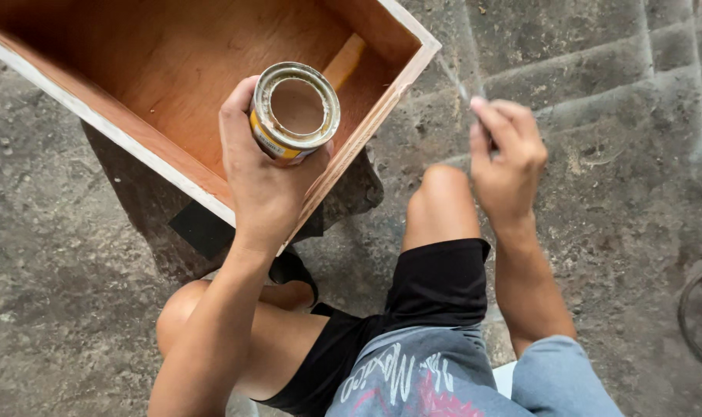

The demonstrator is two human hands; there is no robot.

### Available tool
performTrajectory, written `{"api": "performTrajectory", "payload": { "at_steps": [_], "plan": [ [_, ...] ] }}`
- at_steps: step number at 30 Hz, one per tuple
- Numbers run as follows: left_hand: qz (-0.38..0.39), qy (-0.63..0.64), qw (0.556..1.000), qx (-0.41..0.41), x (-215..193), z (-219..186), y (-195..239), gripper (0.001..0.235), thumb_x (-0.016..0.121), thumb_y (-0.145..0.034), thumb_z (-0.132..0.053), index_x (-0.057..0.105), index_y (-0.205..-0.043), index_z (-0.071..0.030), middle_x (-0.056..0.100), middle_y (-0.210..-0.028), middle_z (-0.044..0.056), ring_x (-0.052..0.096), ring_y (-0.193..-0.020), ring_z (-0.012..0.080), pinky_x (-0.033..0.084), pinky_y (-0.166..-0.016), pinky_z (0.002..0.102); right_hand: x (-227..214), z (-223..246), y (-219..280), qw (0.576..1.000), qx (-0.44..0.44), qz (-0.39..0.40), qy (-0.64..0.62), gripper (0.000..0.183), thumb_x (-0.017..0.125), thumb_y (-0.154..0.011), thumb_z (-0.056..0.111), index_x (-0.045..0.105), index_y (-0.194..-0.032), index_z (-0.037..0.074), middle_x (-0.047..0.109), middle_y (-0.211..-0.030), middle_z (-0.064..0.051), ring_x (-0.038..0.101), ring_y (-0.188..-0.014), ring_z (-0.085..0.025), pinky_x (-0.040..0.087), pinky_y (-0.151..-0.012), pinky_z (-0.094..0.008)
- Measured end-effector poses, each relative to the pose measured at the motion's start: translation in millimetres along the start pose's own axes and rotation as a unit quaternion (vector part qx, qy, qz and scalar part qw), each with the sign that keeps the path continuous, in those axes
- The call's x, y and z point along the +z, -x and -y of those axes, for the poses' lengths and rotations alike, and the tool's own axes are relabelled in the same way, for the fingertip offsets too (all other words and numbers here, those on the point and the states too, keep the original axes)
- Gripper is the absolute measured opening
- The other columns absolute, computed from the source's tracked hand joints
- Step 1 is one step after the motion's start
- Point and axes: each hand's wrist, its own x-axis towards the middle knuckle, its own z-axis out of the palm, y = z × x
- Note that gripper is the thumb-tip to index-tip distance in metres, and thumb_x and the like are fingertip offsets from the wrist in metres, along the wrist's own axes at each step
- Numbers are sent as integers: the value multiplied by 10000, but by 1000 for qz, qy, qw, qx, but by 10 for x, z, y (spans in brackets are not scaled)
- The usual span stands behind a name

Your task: The person sits on the floor and applies glue from a can onto the edges of a wooden box using a small metal spatula. They repeatedly dip the spatula into the can and spread the adhesive along the box's seams.

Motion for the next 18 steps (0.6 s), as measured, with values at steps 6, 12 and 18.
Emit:
{"api": "performTrajectory", "payload": {
  "at_steps": [6,12,18],
  "plan": [
    [-9,3,1000,-5,21,-13,-2,721,901,-876,3,437,-1426,-46,556,-1323,100,602,-1262,231,498,-1123,350,410,-259,75,977,110,-40,-178,262,662,-1048,-54,688,-1296,25,658,-1213,-101,658,-973,-151,572,-837,-297],
    [-9,4,1000,-17,-6,-19,-2,714,895,-877,7,442,-1426,-50,553,-1327,99,605,-1264,227,504,-1136,358,908,-360,541,927,167,-31,-335,276,653,-1031,-49,646,-1296,26,685,-1145,-78,691,-964,-118,594,-855,-253],
    [3,4,1000,-3,-38,23,24,722,889,-905,-6,418,-1450,-58,519,-1354,99,577,-1300,231,494,-1128,344,416,-238,486,990,46,-27,-132,289,707,-951,-98,736,-1213,20,680,-1180,-110,618,-850,-139,521,-684,-270]
  ]
}}
